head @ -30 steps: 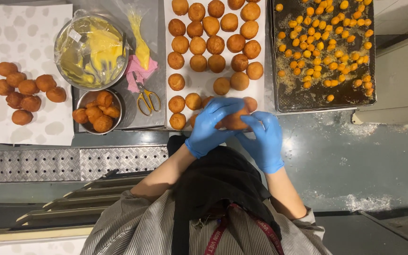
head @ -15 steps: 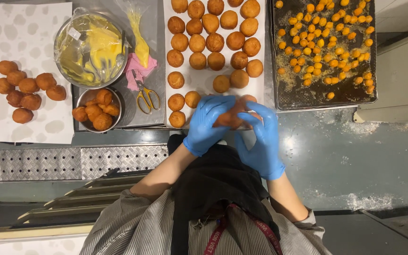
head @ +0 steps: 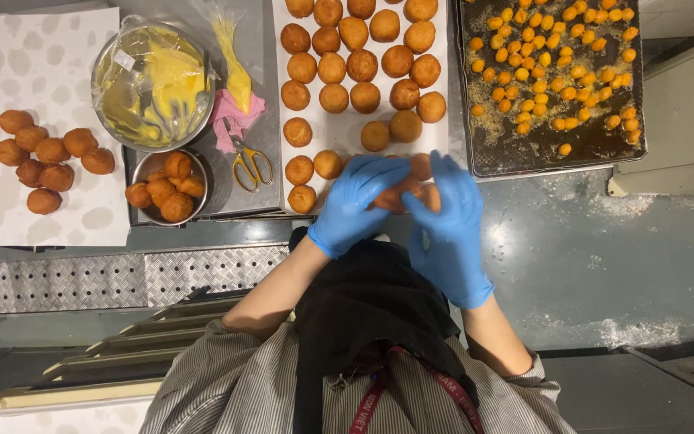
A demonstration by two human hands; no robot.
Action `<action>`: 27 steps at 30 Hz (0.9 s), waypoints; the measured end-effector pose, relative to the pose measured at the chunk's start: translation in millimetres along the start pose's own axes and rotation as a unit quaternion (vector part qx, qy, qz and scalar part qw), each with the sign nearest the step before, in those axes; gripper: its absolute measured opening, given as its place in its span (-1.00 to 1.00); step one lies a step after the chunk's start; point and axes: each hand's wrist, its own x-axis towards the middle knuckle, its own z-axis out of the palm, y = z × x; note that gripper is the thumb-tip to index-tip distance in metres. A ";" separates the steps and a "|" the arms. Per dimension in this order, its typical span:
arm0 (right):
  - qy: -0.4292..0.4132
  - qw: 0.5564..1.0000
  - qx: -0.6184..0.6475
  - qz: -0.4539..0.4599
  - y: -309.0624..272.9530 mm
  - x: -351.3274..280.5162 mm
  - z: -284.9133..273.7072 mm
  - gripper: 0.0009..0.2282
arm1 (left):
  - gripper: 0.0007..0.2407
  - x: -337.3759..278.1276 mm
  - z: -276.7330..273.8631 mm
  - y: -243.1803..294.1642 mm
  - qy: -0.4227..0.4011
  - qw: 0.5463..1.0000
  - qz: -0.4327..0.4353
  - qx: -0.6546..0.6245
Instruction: Poke holes in pastries with scissors and then fill them with cream using a piping bag.
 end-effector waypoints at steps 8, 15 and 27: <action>-0.036 0.999 -0.023 -0.030 0.9 -2.8 7.5 -0.73 | -0.57 -5.4 2.6 -6.0 -0.066 0.998 -0.017 -0.004; -0.062 0.961 0.268 -0.012 21.0 -18.1 36.9 -0.71 | -0.51 -12.2 2.7 -13.1 -0.065 0.997 0.041 -0.018; -0.073 0.997 -0.002 0.035 10.5 -9.5 50.3 -0.68 | -0.61 -22.9 17.2 -41.0 -0.135 0.989 0.017 0.049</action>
